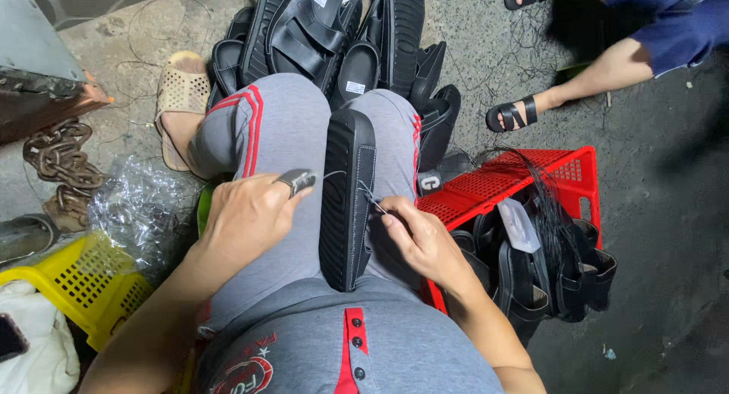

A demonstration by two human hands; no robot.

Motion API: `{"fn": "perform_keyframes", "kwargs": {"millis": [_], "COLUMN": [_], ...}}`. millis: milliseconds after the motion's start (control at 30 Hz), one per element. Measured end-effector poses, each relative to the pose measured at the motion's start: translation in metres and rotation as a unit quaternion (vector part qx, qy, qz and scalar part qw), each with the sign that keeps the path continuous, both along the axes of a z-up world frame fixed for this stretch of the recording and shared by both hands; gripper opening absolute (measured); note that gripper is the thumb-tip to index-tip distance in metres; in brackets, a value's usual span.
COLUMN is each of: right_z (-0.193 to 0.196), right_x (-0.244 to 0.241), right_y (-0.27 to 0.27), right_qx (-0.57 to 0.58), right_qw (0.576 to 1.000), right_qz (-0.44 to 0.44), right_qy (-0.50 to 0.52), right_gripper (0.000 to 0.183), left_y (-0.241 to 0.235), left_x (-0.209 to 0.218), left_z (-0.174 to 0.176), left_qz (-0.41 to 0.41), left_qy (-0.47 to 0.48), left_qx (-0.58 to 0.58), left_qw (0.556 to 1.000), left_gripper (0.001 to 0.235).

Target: The person is sewing a black sandal using a needle and thread. They repeatedly push the needle through the sole and pull the thread to secure the stitching.

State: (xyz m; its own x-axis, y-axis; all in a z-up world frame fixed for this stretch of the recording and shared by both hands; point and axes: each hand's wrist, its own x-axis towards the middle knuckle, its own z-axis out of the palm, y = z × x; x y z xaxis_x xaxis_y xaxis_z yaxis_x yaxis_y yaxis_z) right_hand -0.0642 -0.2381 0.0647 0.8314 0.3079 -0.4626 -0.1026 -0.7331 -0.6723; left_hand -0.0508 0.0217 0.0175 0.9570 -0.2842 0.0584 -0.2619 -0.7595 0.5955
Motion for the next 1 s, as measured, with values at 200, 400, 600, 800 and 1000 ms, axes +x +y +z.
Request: {"fn": "perform_keyframes", "kwargs": {"millis": [200,400,600,800,1000], "right_z": [-0.003,-0.001,-0.002,0.032,0.048], "right_x": [0.003,0.005,-0.002,-0.004,0.016], "right_y": [0.004,0.005,-0.005,-0.07,-0.013], "right_qx": [0.008,0.034,0.122,0.428,0.348], "right_qw": [1.0,0.999,0.991,0.894,0.83], "right_qz": [-0.002,-0.012,-0.003,-0.106,-0.337], "right_qy": [-0.017,-0.034,-0.051,-0.085,-0.275], "right_gripper": [0.02,0.019,0.02,0.024,0.057], "left_y": [0.003,0.005,0.006,-0.001,-0.036], "left_x": [-0.006,-0.011,-0.001,0.001,0.021], "left_z": [-0.01,-0.018,0.002,0.004,0.001], "left_qz": [-0.053,-0.066,-0.086,-0.035,-0.01], "left_qy": [0.103,0.153,0.205,0.159,0.197], "left_qx": [-0.147,-0.21,-0.296,-0.542,-0.746], "left_qw": [0.982,0.964,0.929,0.825,0.636], "left_gripper": [0.042,0.04,0.026,0.006,0.014]}}
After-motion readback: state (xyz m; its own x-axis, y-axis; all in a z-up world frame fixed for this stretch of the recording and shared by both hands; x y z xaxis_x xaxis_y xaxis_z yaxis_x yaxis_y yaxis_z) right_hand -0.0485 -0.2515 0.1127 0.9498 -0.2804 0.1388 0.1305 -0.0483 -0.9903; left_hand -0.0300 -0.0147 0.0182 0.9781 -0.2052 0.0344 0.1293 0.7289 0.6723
